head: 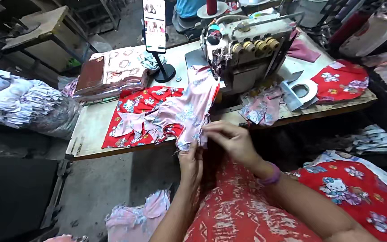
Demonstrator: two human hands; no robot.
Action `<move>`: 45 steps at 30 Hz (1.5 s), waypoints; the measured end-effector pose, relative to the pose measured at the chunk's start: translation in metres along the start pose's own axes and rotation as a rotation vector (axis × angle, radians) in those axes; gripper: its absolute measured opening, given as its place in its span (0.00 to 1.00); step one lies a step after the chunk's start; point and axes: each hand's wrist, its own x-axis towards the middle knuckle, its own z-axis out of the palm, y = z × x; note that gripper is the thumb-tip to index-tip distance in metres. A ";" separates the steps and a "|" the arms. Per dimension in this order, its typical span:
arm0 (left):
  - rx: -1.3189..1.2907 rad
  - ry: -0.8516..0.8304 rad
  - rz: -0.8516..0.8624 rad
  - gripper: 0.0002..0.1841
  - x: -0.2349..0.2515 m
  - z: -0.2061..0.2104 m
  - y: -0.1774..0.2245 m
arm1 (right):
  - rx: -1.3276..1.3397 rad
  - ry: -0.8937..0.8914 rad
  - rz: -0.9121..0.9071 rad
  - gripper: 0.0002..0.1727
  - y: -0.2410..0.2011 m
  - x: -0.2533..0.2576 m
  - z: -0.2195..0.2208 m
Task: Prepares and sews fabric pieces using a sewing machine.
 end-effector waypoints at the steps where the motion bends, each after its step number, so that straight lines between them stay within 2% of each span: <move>1: 0.000 -0.018 0.005 0.09 -0.002 -0.001 0.001 | -0.011 0.103 0.138 0.07 0.015 -0.005 -0.014; 4: 0.029 -0.042 0.036 0.09 -0.007 0.000 0.006 | -0.021 0.259 0.355 0.06 0.036 -0.008 -0.038; 6: 0.080 -0.029 0.083 0.08 -0.006 0.003 0.006 | 0.003 0.211 0.384 0.11 0.031 0.002 -0.034; 8: 0.138 -0.028 0.120 0.07 -0.004 0.005 0.005 | 0.040 0.083 0.392 0.20 0.026 0.018 -0.022; 9: 0.159 -0.035 0.139 0.08 -0.003 0.006 0.004 | 0.057 0.032 0.385 0.21 0.025 0.026 -0.014; 12: 0.219 -0.035 0.251 0.09 -0.002 -0.001 0.008 | 0.097 0.026 0.340 0.08 0.032 0.043 -0.002; 16: 0.198 -0.012 0.296 0.12 0.003 -0.007 0.020 | 0.198 0.025 0.438 0.05 0.038 0.047 -0.011; 18: 0.233 -0.038 0.276 0.09 0.004 -0.007 0.015 | 0.197 0.033 0.415 0.04 0.039 0.045 -0.008; 22: 0.348 -0.094 0.266 0.12 0.003 -0.028 0.020 | 0.096 0.124 0.344 0.06 0.050 0.052 -0.021; 24: 0.346 -0.120 0.241 0.14 -0.002 -0.038 0.025 | 0.095 0.133 0.403 0.06 0.052 0.058 -0.030; 27: 0.301 -0.117 0.241 0.14 -0.009 -0.038 0.023 | 0.066 0.033 0.474 0.06 0.053 0.056 -0.028; 31: 0.210 -0.092 0.203 0.14 -0.016 -0.026 0.032 | 0.266 0.060 0.598 0.12 0.062 0.063 -0.044; 33: 0.104 -0.081 0.066 0.14 -0.023 -0.015 0.037 | 0.380 -0.055 0.640 0.16 0.062 0.066 -0.055; 37: -0.136 -0.069 -0.262 0.14 -0.031 0.003 0.041 | 0.360 -0.575 0.705 0.16 0.058 0.060 -0.046; 39: -0.161 -0.062 -0.320 0.14 -0.031 0.003 0.038 | 0.295 -0.781 0.724 0.14 0.065 0.055 -0.042; 40: -0.147 -0.037 -0.308 0.14 -0.029 0.002 0.036 | 0.347 -0.843 0.714 0.13 0.069 0.056 -0.043; 42: -0.080 0.028 -0.249 0.13 -0.026 -0.001 0.035 | 0.560 -0.823 0.679 0.05 0.076 0.068 -0.046; 45: -0.015 0.086 -0.196 0.12 -0.020 0.000 0.029 | 0.564 -0.698 0.671 0.11 0.079 0.088 -0.059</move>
